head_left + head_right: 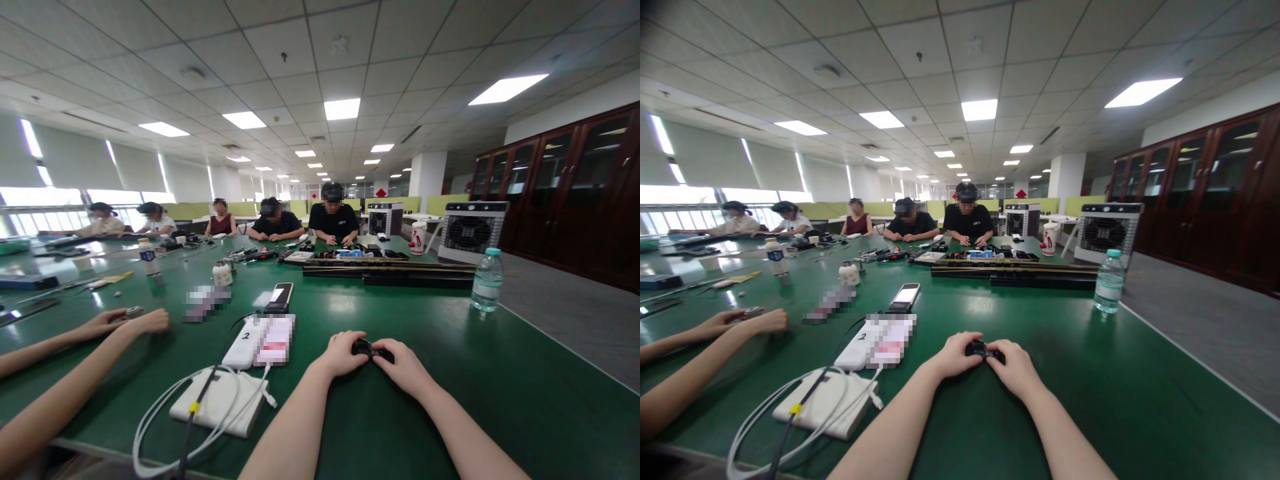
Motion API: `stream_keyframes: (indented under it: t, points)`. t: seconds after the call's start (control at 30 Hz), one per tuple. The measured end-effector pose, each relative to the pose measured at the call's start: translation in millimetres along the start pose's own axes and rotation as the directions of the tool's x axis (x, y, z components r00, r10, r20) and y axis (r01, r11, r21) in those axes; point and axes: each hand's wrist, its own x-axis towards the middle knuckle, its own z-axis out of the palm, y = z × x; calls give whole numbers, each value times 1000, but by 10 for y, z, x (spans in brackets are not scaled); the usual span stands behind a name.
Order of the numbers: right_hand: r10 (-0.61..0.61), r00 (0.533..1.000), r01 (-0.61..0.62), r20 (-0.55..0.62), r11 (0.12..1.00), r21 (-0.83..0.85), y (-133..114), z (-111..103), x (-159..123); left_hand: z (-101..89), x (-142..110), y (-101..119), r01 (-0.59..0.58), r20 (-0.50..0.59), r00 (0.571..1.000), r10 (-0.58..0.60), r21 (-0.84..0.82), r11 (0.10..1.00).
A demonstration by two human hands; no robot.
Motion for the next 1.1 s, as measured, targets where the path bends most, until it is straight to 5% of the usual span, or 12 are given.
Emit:
stream_keyframes:
  t: [1.1]
  points:
    - [20, 1000, -20, 9, 1000, -6, 18, 0, 5, 25, 12, -22, -3, -6, 1000, 3, 5, 1000]
